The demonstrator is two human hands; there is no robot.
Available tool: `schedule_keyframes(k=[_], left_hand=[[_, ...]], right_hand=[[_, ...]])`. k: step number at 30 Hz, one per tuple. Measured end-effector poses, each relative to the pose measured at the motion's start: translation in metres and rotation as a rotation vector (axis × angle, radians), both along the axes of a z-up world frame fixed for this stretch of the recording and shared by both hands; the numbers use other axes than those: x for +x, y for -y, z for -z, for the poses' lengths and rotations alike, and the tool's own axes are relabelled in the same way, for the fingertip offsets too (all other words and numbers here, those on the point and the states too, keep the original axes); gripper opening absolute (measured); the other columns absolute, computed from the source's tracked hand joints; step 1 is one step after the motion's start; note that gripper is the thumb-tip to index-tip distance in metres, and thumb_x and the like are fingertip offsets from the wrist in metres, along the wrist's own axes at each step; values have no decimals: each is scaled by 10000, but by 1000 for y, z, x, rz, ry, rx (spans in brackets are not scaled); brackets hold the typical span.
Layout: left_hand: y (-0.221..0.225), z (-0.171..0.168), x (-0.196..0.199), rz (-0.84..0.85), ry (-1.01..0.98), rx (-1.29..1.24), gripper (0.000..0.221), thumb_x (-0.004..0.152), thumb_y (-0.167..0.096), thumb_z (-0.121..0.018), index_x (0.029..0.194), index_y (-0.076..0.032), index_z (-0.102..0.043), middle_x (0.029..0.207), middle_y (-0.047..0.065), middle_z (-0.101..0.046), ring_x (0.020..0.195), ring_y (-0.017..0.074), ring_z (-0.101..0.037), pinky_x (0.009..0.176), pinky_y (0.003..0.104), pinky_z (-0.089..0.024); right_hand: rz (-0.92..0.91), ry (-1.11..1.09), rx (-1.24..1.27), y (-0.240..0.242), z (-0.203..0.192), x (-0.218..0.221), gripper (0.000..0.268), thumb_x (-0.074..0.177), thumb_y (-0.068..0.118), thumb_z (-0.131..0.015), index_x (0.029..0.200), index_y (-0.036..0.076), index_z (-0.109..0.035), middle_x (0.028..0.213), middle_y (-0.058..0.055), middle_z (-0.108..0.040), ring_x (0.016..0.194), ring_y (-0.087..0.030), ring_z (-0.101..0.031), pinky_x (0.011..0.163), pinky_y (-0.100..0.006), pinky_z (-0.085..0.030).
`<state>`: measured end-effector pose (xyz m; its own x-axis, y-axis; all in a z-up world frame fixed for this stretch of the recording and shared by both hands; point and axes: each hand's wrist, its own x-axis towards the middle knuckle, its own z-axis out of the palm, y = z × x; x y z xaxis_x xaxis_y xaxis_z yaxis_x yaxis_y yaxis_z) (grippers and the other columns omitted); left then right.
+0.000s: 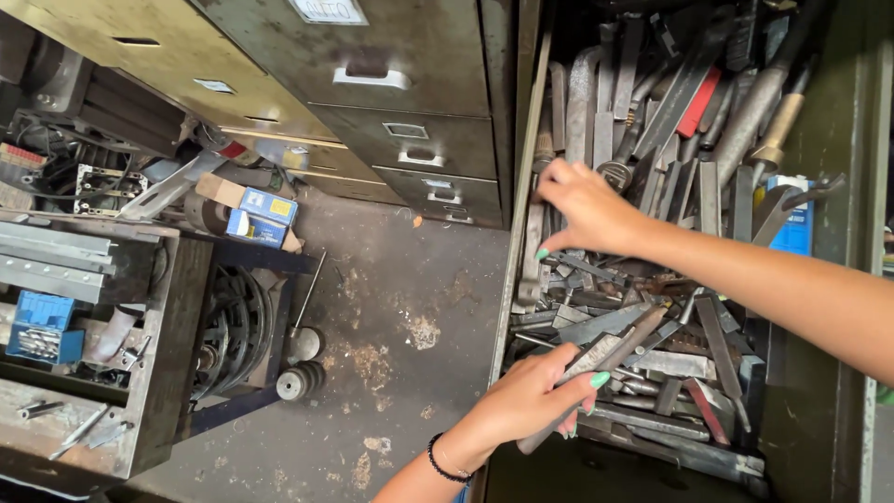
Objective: Search for metal parts in a drawer and sharpen them using a bench grinder
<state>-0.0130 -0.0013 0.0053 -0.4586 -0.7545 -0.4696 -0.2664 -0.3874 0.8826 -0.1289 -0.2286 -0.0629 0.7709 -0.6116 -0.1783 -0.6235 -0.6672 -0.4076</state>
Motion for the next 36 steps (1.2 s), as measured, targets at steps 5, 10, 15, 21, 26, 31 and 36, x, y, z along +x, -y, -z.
schedule_keyframes(k=[5,10,15,21,26,31,36], left_hand=[[-1,0,2,-10,-67,-13,257,1026,-361,-431,963,-116,-478,866,-52,-622,552,100,-580,633,263,-481],[-2,3,1,3,-57,-27,251,1030,-359,-422,981,-116,-462,870,-62,-634,556,101,-592,637,267,-479],[-1,1,0,5,-14,-33,242,1015,-372,-435,982,-135,-470,851,-72,-632,540,96,-591,644,251,-483],[1,-6,1,28,27,6,312,1005,-441,-417,958,-138,-482,838,-96,-631,562,75,-595,644,245,-477],[1,-3,1,46,23,-21,283,1016,-411,-404,1011,-141,-487,861,-98,-626,568,70,-597,659,249,-475],[1,-1,0,37,37,-43,273,1016,-404,-415,977,-141,-476,848,-97,-636,568,80,-611,660,249,-483],[1,-4,0,31,27,-28,249,1017,-371,-422,997,-127,-467,846,-77,-635,556,95,-599,640,261,-488]], right_hand=[[-245,-13,196,-11,10,-11,527,718,216,-860,1184,109,-637,1284,-47,-495,1125,-276,-419,982,-468,-396],[-241,-9,86,5,-4,-15,400,827,211,-732,1204,104,-650,1205,-66,-577,1143,-256,-495,1005,-401,-461],[-39,33,-401,40,-10,-10,261,878,103,-703,1123,21,-668,1043,-105,-642,942,-210,-600,901,-331,-565],[-52,-97,-470,64,-5,-13,514,793,409,-761,1174,85,-642,1178,-128,-516,1050,-326,-479,878,-470,-475],[-539,-128,-1020,67,-5,-27,178,858,36,-629,883,196,-555,962,30,-585,1075,-159,-574,915,-297,-439],[-490,-143,-713,41,-27,-15,100,893,184,-621,985,169,-659,1008,-10,-653,1067,-199,-593,944,-351,-474],[-220,-300,-366,7,-19,7,955,778,805,-551,1259,-20,-578,1204,-112,-525,1152,-294,-449,1014,-496,-365]])
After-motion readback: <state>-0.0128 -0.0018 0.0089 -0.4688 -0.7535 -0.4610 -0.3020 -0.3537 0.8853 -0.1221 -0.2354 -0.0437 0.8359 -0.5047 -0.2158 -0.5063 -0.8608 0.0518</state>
